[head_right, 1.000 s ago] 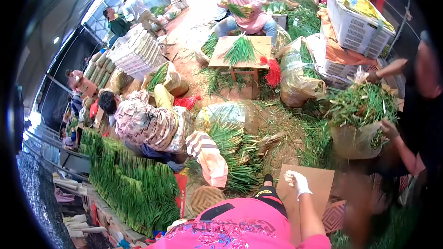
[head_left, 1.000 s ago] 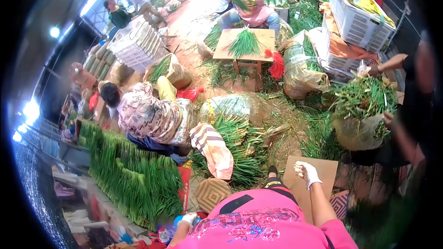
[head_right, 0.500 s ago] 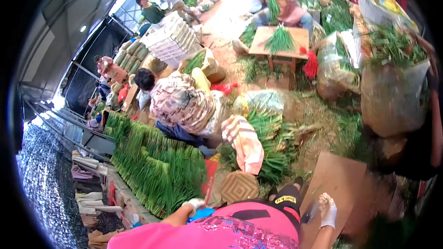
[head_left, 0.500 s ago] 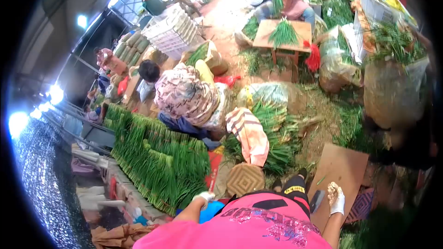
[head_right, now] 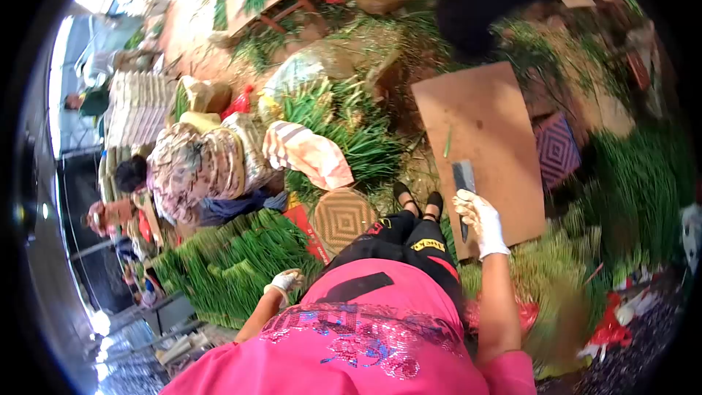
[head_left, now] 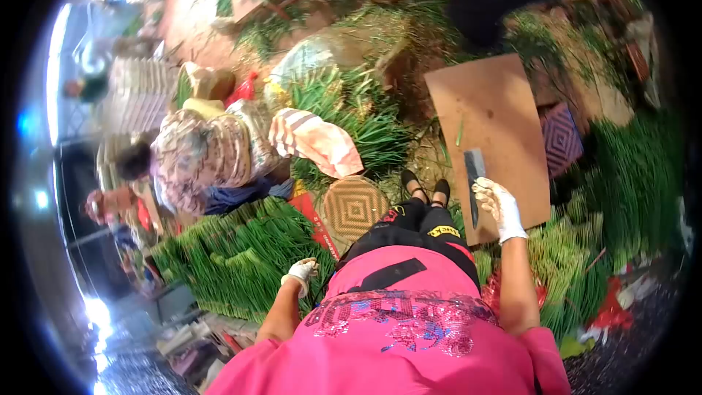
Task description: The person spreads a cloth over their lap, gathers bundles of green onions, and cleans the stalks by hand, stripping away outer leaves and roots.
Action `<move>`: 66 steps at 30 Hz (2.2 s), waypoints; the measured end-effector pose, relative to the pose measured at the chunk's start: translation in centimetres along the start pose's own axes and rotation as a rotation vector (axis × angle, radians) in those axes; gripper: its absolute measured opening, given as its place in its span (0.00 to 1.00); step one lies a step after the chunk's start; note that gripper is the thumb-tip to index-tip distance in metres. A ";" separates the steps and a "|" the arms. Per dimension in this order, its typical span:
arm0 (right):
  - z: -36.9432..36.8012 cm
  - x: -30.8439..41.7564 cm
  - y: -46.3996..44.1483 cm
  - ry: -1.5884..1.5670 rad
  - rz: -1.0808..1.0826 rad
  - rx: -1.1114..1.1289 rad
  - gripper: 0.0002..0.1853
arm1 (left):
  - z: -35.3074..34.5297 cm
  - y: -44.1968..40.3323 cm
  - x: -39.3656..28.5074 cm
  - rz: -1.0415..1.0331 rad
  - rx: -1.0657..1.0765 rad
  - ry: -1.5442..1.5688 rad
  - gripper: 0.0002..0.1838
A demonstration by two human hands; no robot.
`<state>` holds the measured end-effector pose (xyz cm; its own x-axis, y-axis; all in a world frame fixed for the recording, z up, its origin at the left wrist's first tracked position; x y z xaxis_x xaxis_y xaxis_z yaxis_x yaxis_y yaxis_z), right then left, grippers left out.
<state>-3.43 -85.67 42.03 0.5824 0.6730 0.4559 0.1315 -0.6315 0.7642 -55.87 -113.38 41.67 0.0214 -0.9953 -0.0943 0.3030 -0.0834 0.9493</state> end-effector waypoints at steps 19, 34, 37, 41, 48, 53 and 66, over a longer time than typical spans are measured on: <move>6.4 -2.5 -20.1 0.495 0.364 0.016 0.15 | -5.5 -8.0 -6.1 -0.077 0.092 -0.484 0.20; -1.3 -6.3 -26.3 0.164 0.809 0.267 0.12 | -8.6 -26.2 -25.0 -0.437 -0.007 -0.534 0.18; -0.6 -5.3 -23.1 0.000 0.909 0.294 0.12 | -8.0 -29.2 -27.7 -0.459 -0.107 -0.587 0.15; -0.9 -10.2 -19.8 0.101 1.151 0.182 0.13 | -2.5 -35.4 -30.5 -0.629 -0.271 -0.611 0.12; -0.6 -28.1 -18.1 0.246 0.954 -0.327 0.20 | 16.9 -49.2 -25.4 -0.595 -0.220 -0.474 0.10; -9.7 -31.3 -15.4 0.317 0.838 -0.304 0.21 | 18.9 -56.3 -18.1 -0.356 0.094 -0.507 0.13; -26.4 -34.8 -16.4 0.658 0.895 0.166 0.17 | 6.8 -60.0 -17.3 -0.495 0.298 0.209 0.12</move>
<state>-47.05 -88.63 25.67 -0.0094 -0.0077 0.9999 0.0118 -0.9999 -0.0076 -80.90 -91.51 -11.61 0.1416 -0.8069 -0.5735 0.0456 -0.5734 0.8180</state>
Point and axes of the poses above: each hand's wrist, its own y-axis away from the middle knuckle, its own z-axis out of the back of the hand, x = y × z, the point moved 1 cm from there along -y, towards the middle knuckle, and after that the axes turned 14 degrees about -y, right-handed, at the moved point
